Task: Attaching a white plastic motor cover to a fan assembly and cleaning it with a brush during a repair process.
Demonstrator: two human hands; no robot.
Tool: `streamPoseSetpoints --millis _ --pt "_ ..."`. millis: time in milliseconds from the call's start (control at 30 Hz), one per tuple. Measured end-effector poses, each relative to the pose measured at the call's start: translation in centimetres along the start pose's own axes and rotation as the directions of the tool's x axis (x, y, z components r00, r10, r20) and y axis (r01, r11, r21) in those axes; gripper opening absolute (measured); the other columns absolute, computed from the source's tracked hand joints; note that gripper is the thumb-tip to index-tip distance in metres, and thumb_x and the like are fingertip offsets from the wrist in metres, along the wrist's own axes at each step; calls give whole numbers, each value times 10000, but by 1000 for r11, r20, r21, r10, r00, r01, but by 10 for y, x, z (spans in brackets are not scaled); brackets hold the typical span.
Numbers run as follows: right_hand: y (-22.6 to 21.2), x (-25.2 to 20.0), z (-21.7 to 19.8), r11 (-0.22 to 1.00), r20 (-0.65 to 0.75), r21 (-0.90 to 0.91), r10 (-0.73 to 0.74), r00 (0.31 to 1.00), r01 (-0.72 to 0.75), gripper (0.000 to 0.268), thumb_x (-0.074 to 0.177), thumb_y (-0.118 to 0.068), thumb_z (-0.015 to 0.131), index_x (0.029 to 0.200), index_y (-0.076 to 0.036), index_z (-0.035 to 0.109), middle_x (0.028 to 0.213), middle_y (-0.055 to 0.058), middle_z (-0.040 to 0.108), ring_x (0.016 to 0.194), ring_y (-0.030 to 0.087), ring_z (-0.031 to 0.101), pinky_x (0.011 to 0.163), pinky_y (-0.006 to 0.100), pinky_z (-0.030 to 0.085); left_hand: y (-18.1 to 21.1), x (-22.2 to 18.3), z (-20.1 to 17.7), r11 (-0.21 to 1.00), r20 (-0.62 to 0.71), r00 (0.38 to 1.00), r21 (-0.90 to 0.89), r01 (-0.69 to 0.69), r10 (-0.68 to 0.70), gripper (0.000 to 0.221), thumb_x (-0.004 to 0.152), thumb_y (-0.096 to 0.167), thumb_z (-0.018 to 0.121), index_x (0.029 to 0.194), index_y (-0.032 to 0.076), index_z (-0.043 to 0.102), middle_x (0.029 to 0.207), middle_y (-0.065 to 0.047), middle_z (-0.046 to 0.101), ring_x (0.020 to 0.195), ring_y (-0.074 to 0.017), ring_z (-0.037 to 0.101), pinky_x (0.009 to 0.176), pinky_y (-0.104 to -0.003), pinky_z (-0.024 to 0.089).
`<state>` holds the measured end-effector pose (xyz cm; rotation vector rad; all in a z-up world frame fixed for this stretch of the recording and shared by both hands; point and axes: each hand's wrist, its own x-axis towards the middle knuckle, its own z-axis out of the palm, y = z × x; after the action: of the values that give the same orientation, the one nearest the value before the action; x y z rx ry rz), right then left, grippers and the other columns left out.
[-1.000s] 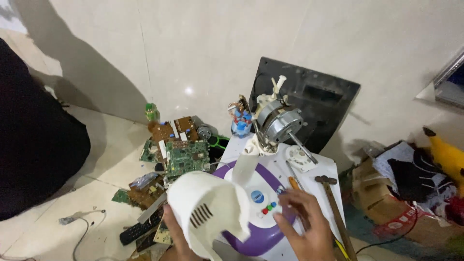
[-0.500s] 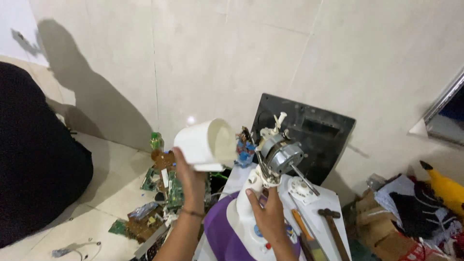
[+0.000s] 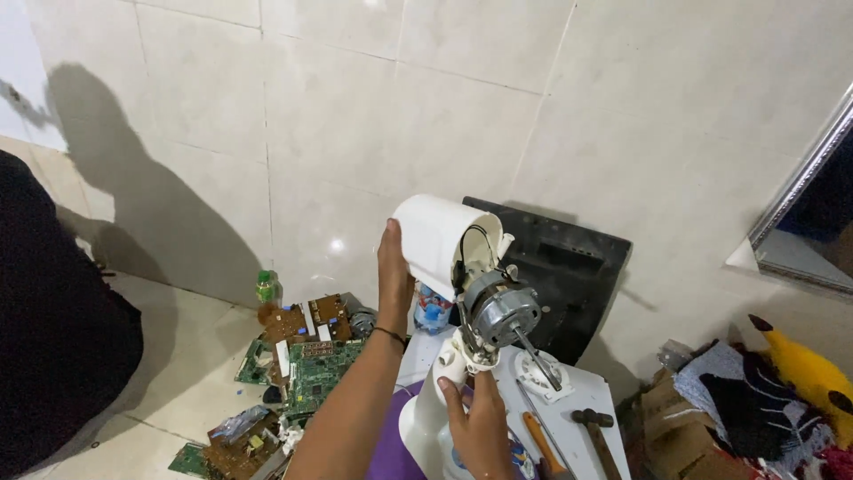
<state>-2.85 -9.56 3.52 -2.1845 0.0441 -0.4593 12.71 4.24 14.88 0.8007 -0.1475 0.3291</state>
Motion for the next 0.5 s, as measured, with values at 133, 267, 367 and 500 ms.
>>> streamPoseSetpoints --millis 133,267,367,500 --pt "16 5 8 997 -21 -49 -61 998 59 438 954 -401 640 1187 -38 558 1053 119 684 915 236 776 828 357 697 5 7 9 997 87 994 49 -65 61 828 929 575 415 1409 -98 478 1473 -296 506 1337 -392 514 1060 -434 451" --pt "16 6 7 998 10 -25 -58 998 58 506 960 -355 627 1346 -53 499 1169 147 669 1011 260 766 873 381 692 -13 26 10 999 66 998 45 11 -14 849 924 587 414 1408 -108 480 1467 -316 515 1302 -397 551 1036 -414 470" --pt "28 9 11 994 -34 -64 -88 995 86 486 936 -410 666 1235 -38 574 1044 124 694 910 248 751 799 379 669 -11 23 17 999 51 999 35 -7 5 892 901 621 405 1411 -109 460 1439 -333 511 1284 -418 547 1009 -432 488" --pt "31 9 10 985 -44 -118 -130 991 124 424 941 -418 675 1136 -51 592 945 117 694 823 257 715 753 425 570 -2 22 22 999 -56 998 37 2 0 846 882 626 405 1355 -65 520 1299 -286 608 1130 -355 644 850 -367 548"
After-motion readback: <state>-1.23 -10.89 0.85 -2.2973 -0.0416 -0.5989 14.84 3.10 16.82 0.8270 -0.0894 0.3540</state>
